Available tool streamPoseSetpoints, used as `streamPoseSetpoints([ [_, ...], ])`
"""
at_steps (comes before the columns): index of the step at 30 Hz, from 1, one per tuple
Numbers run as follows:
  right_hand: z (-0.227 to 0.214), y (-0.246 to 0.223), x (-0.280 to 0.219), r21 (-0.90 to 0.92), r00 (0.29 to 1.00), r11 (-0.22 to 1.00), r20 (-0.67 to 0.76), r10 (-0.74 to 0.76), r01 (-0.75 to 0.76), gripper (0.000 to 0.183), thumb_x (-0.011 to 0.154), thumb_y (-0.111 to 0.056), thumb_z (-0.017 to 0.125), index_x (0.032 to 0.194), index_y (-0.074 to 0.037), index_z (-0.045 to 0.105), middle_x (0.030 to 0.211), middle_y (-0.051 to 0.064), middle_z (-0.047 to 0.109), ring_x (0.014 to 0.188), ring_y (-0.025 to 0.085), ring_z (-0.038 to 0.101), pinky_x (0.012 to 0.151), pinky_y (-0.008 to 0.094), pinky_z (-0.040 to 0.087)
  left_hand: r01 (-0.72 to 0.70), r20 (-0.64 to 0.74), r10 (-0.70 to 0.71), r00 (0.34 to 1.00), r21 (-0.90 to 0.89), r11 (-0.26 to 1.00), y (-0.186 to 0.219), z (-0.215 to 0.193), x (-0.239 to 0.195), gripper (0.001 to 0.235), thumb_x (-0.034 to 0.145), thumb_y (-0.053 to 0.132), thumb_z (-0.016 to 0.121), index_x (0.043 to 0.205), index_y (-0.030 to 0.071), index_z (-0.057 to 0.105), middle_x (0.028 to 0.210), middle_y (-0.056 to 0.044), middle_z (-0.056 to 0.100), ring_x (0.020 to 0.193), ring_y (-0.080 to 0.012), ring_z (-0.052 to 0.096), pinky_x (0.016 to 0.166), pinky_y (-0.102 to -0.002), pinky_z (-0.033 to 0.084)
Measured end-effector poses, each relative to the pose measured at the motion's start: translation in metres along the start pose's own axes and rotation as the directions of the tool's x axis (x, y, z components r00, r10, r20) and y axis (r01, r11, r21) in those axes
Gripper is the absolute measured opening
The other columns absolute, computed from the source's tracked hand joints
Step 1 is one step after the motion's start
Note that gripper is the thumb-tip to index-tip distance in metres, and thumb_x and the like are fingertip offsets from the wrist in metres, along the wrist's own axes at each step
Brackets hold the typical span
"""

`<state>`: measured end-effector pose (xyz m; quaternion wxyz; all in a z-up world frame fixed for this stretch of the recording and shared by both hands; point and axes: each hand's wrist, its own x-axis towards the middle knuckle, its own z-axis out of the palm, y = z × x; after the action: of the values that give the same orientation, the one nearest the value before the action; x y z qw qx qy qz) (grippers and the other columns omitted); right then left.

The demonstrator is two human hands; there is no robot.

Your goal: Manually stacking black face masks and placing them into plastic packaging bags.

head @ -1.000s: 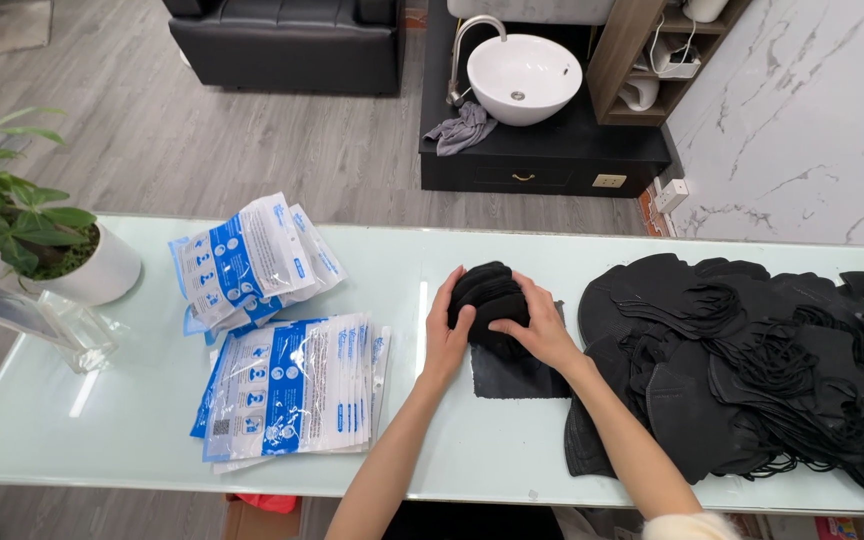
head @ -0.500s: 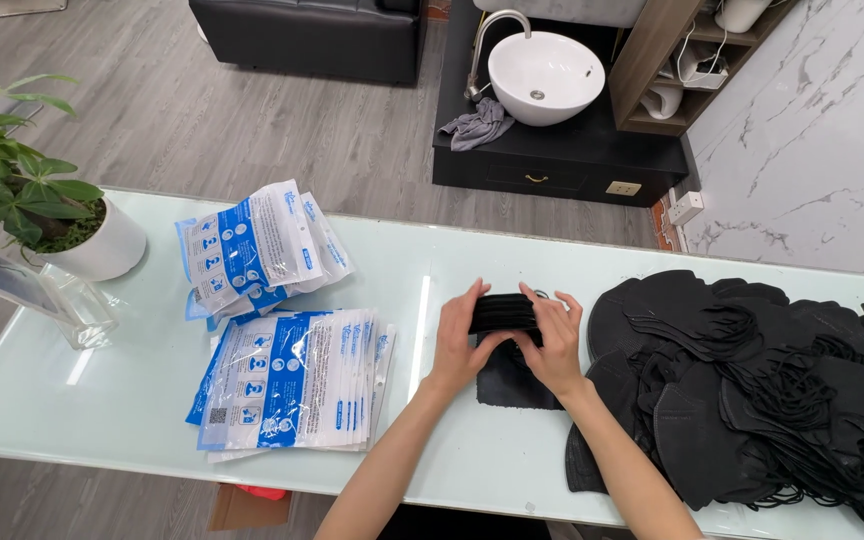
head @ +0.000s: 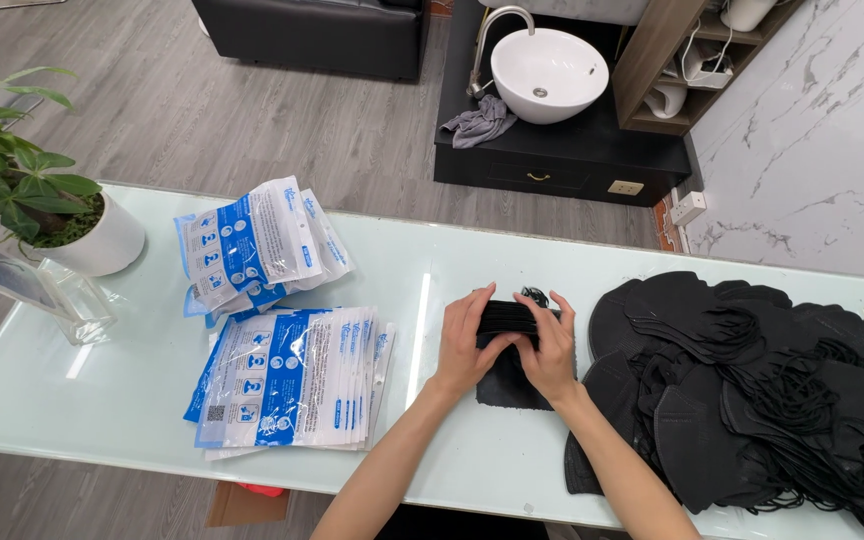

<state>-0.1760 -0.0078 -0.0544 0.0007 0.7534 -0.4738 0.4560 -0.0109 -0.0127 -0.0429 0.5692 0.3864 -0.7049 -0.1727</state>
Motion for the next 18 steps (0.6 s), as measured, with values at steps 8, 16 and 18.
streamPoseSetpoints([
  [8, -0.004, -0.003, 0.01, -0.093, 0.983, 0.995, 0.174, 0.05, -0.034, 0.072, 0.097, -0.027, 0.065, 0.158, -0.005, 0.033, 0.144, 0.011, 0.057, 0.121, 0.022, 0.06, 0.121, 0.049, 0.028, 0.012, 0.013, -0.013, 1.0, 0.067, 0.998, -0.005, 0.0, 0.004, 0.072, 0.096, 0.04, 0.071, 0.155, 0.008, 0.046, 0.135, -0.017, 0.057, 0.124, -0.0328, 0.059, 0.108, -0.049, 0.043],
  [16, 0.002, 0.006, -0.002, 0.04, 0.993, 0.997, 0.097, 0.066, -0.07, 0.056, 0.098, -0.012, 0.063, 0.15, 0.0, 0.045, 0.134, 0.009, 0.058, 0.13, 0.027, 0.054, 0.119, 0.046, 0.034, -0.014, -0.005, 0.015, 1.0, 0.144, 0.99, -0.001, -0.002, 0.003, 0.074, 0.094, 0.044, 0.07, 0.156, 0.013, 0.045, 0.141, -0.018, 0.054, 0.123, -0.0345, 0.059, 0.108, -0.049, 0.043],
  [18, -0.001, 0.002, 0.0, 0.071, 0.996, 0.994, 0.046, 0.078, -0.081, 0.053, 0.1, -0.009, 0.06, 0.151, -0.002, 0.047, 0.133, 0.005, 0.059, 0.128, 0.023, 0.051, 0.119, 0.042, 0.032, -0.013, -0.01, 0.014, 1.0, 0.096, 0.995, 0.001, -0.004, 0.004, 0.077, 0.093, 0.043, 0.071, 0.157, 0.01, 0.043, 0.14, -0.017, 0.054, 0.127, -0.0324, 0.057, 0.11, -0.047, 0.042],
])
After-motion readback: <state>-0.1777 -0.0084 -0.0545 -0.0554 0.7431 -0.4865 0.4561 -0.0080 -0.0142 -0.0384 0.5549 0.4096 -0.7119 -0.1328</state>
